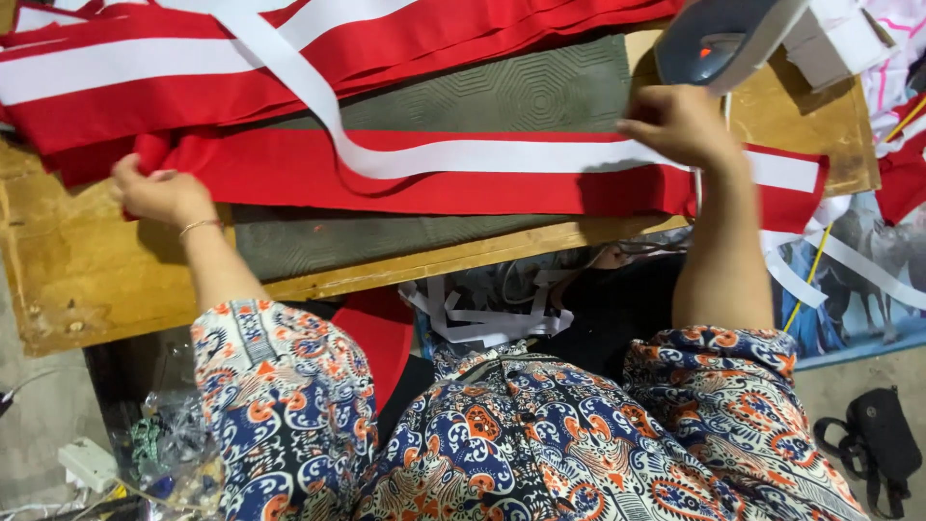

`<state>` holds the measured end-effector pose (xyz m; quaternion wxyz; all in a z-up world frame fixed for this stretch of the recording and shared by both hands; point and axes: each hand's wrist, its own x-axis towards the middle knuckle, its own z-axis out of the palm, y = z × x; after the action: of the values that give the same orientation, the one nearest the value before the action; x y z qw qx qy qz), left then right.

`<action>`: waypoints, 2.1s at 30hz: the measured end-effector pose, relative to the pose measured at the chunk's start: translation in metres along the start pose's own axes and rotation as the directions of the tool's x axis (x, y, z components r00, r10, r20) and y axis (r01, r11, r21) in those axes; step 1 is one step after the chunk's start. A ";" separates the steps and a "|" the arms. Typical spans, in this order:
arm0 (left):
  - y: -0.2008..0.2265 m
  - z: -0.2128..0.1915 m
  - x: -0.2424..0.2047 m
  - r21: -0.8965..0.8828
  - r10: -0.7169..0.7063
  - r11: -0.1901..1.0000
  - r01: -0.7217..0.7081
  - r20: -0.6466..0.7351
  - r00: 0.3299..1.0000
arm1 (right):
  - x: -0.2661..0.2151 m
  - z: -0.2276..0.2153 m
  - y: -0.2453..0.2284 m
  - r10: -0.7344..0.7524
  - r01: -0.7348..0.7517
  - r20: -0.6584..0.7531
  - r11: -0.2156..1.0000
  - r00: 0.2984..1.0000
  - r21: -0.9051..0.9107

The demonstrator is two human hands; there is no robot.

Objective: The person irons a red and white striped fabric on a low wooden table. They repeatedly place a white strip onto the fabric, press it with an iron, and adjust the fabric position.

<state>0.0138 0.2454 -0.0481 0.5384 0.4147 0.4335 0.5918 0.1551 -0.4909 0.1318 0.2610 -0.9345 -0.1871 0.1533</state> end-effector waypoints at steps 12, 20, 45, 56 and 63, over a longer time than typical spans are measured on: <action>0.043 0.018 -0.170 0.471 0.421 0.601 -0.646 0.500 0.756 | -0.039 -0.025 0.159 0.651 -0.652 0.021 0.758 0.758 0.030; 0.061 0.005 -0.282 0.452 -0.080 0.875 -0.174 0.488 0.869 | -0.015 -0.021 0.187 0.630 -0.565 0.107 0.749 0.769 -0.346; 0.053 0.083 -0.339 0.309 -0.451 0.892 0.329 0.605 0.656 | -0.084 -0.024 0.083 0.473 -0.485 -0.183 0.874 0.862 -0.026; 0.013 0.100 -0.311 -0.098 -0.754 0.409 0.907 0.524 0.397 | -0.014 0.074 -0.016 0.299 -0.232 0.109 0.884 0.948 -0.406; 0.071 0.061 -0.235 -0.250 -0.640 0.488 0.836 0.549 0.538 | 0.001 0.096 0.012 0.207 -0.153 0.037 0.820 0.978 -0.552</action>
<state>0.0701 0.0124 0.0317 0.9011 0.1385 0.2926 0.2885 0.1218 -0.4586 0.0470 -0.0413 -0.9750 -0.1462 0.1621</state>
